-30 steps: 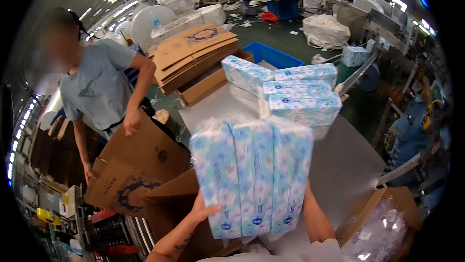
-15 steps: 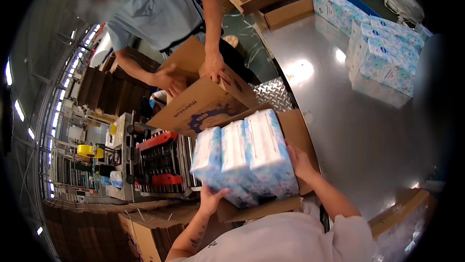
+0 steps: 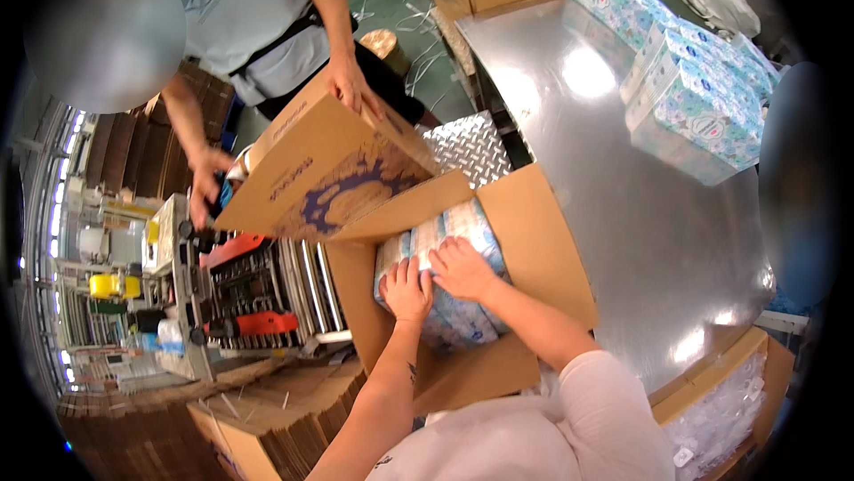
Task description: The person packs packages of tissues into cardboard boxes on a metal table. They place the tissue packs into the boxes, fold the flaps, and seal them using a tape dispenser. Other workers are visible in the background performing similar tasks.
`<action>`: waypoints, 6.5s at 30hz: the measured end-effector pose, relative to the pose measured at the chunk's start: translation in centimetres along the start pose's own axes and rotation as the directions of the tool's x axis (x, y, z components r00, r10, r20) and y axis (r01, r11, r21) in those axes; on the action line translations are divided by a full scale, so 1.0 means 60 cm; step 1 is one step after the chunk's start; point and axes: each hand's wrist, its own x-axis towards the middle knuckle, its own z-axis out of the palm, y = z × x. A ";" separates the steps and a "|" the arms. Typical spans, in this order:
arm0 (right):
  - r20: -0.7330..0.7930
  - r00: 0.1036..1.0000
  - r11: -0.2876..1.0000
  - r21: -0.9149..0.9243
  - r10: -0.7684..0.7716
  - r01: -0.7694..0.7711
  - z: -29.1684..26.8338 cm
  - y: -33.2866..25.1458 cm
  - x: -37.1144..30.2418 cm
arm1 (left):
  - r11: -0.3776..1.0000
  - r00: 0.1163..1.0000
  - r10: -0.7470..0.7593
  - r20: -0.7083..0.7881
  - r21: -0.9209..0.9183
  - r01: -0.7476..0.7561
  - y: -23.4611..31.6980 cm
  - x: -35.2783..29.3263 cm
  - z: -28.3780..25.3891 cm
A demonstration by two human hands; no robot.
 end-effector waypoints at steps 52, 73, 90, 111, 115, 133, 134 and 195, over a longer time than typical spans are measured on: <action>-0.321 -0.813 -0.066 0.914 0.486 -0.400 -0.421 -0.270 -0.984 | 0.386 0.793 0.152 0.590 -0.774 0.502 0.192 -0.027 0.238; 0.539 0.823 0.684 0.532 0.182 -0.499 -0.205 -0.004 -0.222 | 0.371 0.792 -0.061 0.607 -0.723 0.583 0.103 0.015 -0.154; -0.513 0.354 0.265 -0.241 0.782 -0.934 -0.403 1.006 -0.338 | 0.614 0.359 -0.180 0.916 -0.181 0.768 0.229 -0.171 -0.163; 0.038 0.622 0.623 -0.082 0.782 -0.778 -0.428 0.970 -0.253 | 0.916 0.716 0.089 0.693 -0.339 0.214 0.394 -0.019 -0.114; 0.369 0.835 0.900 -0.009 0.409 -0.436 -0.376 0.696 -0.215 | 0.759 0.681 0.648 0.342 -0.360 -0.542 0.571 0.101 -0.173; 0.477 0.429 -0.605 0.761 0.767 0.236 -0.393 0.394 -0.524 | -0.266 0.474 0.576 0.666 -0.396 0.879 0.585 0.171 0.092; 0.456 0.418 -0.582 0.774 0.786 0.250 -0.395 0.396 -0.525 | -0.203 0.475 0.574 0.667 -0.446 0.872 0.594 0.166 0.078; -0.264 0.963 0.990 -0.110 0.055 -0.087 -0.166 0.067 0.084 | 0.720 -0.116 0.688 0.716 -0.693 -0.005 0.114 -0.123 -0.232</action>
